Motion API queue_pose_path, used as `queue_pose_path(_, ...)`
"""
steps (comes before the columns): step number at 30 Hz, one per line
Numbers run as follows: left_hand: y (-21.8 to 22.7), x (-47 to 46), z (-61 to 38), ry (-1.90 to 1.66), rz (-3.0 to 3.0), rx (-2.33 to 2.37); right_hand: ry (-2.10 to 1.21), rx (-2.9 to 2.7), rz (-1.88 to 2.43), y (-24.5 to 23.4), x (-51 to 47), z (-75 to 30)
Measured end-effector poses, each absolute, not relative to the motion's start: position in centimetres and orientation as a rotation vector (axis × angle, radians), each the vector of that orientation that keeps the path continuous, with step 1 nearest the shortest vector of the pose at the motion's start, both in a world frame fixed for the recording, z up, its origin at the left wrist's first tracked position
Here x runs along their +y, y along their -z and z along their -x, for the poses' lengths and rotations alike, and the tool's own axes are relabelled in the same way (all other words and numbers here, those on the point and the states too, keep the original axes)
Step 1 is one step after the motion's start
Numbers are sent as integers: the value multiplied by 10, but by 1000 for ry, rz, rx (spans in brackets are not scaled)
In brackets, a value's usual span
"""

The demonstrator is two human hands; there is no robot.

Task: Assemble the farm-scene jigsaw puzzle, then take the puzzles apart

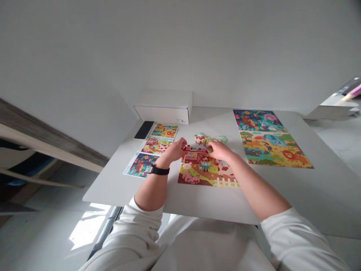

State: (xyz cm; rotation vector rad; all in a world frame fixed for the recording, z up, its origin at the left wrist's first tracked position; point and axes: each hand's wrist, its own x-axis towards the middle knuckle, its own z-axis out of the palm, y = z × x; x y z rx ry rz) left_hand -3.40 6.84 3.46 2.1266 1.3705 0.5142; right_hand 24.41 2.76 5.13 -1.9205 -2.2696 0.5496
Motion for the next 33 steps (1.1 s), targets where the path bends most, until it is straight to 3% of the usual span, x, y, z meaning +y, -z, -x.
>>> queue_pose_path(6,-40,77,35,-849,-1669,1143,-798,-2073,1825,-42,35,-247)
queue_pose_path(11,-36,75,23,-769,-1440,968,-1090,-2045,1576,-39,37,-253)
queue_pose_path(17,-23,71,5,-789,-1766,1203,-1007,-2052,1608,-40,36,-252)
queue_pose_path(33,-32,55,-7,-522,-2211,1056,-1076,-1933,1497,-39,35,-256)
